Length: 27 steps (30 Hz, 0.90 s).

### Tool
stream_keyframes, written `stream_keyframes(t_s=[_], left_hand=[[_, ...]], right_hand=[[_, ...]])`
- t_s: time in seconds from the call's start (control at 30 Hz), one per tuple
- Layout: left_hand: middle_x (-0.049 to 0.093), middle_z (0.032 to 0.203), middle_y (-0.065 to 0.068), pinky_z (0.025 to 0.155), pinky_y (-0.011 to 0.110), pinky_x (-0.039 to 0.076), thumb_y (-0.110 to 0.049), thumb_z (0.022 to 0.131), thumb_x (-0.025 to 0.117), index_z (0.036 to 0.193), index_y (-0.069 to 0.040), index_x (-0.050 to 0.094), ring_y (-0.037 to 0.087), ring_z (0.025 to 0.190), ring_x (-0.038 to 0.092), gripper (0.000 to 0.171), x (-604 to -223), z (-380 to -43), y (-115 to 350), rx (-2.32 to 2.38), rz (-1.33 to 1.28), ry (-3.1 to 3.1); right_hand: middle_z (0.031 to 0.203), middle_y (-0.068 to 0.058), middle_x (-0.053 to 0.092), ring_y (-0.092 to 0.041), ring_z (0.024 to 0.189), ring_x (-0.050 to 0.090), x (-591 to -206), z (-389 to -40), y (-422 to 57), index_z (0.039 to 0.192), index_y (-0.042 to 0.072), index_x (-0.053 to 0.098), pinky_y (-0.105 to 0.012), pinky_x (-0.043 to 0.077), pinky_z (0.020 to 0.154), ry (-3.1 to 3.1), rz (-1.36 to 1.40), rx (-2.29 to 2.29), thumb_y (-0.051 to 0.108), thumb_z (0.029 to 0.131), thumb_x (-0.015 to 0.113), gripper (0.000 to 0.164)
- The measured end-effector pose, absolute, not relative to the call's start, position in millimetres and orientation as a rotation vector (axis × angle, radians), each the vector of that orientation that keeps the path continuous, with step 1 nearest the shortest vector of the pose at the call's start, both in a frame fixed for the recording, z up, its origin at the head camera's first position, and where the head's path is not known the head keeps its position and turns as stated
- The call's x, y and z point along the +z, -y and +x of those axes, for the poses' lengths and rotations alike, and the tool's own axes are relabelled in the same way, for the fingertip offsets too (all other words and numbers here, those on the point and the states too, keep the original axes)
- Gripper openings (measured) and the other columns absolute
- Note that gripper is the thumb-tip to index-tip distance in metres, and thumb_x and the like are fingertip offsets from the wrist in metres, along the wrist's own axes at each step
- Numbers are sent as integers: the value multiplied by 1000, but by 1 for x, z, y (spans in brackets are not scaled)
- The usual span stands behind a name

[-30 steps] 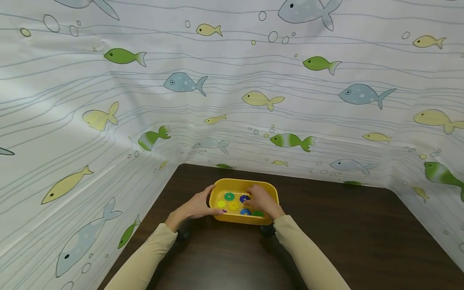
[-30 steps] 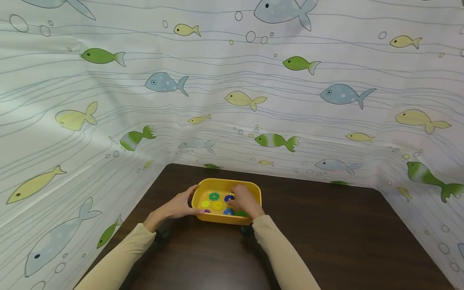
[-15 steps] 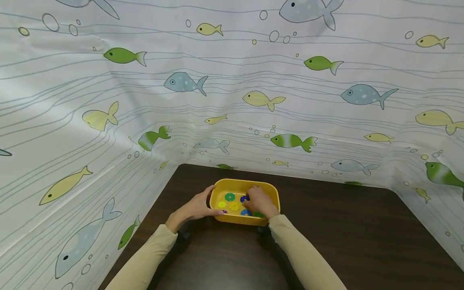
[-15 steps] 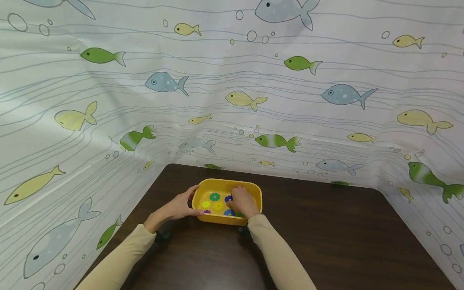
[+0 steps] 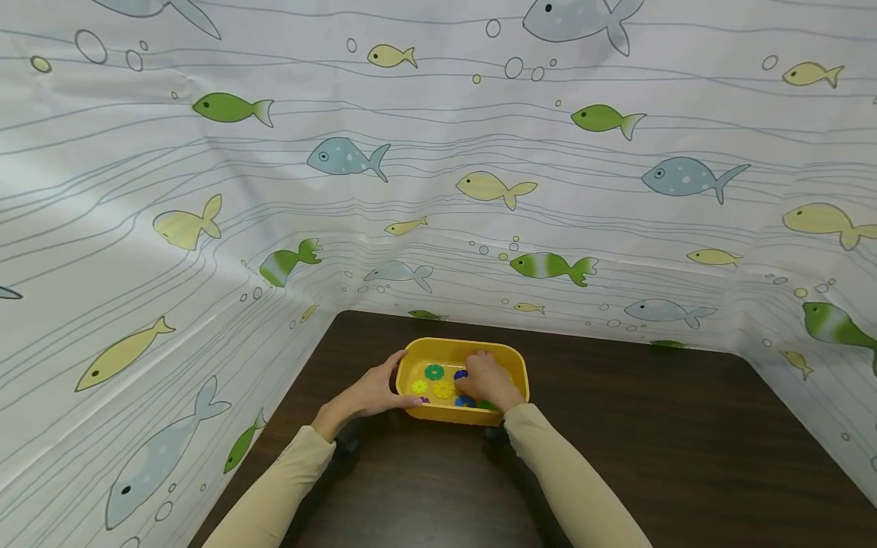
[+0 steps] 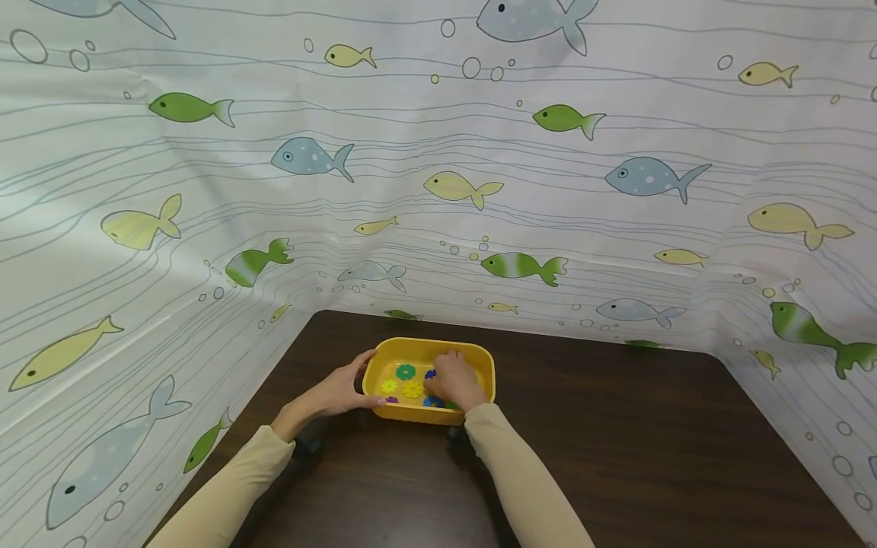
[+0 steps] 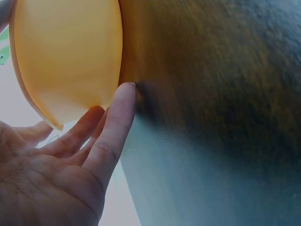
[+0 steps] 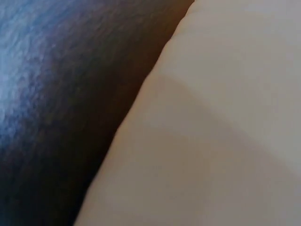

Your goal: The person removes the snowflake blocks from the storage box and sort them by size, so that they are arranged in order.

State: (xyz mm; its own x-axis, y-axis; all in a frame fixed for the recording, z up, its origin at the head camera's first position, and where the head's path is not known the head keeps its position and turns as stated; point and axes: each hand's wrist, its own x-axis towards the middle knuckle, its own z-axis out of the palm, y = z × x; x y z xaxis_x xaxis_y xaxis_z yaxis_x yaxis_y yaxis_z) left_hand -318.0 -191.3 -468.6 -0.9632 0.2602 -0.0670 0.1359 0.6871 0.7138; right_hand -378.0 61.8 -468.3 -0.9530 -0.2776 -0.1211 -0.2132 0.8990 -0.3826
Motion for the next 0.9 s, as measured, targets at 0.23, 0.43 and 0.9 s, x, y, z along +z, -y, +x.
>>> stream_keyframes(t_s=[0.23, 0.43, 0.9], left_hand=[[51, 166, 21, 125, 58, 48, -48, 90, 86, 173, -7, 21, 37, 145, 59, 113, -469, -318, 191, 1129, 341, -2738], [50, 166, 22, 125, 61, 47, -49, 90, 87, 173, -6, 23, 39, 145, 58, 113, -469, -317, 192, 1130, 347, -2747], [44, 172, 24, 126, 64, 44, -51, 85, 90, 172, -4, 27, 41, 147, 55, 117, -470, -324, 189, 1175, 352, -2775]], right_hand=[[87, -11, 63, -24, 74, 61, -461, -376, -67, 103, 4, 72, -29, 52, 64, -2849, -390, -814, 24, 93, 81, 24], [95, -7, 67, -20, 82, 60, -454, -373, -74, 114, 3, 73, -29, 58, 74, -2942, -469, -855, 27, 90, 84, 35], [101, -10, 71, -21, 90, 58, -445, -344, -127, 113, 1, 81, -41, 62, 87, -3205, -611, -874, 24, 86, 85, 35]])
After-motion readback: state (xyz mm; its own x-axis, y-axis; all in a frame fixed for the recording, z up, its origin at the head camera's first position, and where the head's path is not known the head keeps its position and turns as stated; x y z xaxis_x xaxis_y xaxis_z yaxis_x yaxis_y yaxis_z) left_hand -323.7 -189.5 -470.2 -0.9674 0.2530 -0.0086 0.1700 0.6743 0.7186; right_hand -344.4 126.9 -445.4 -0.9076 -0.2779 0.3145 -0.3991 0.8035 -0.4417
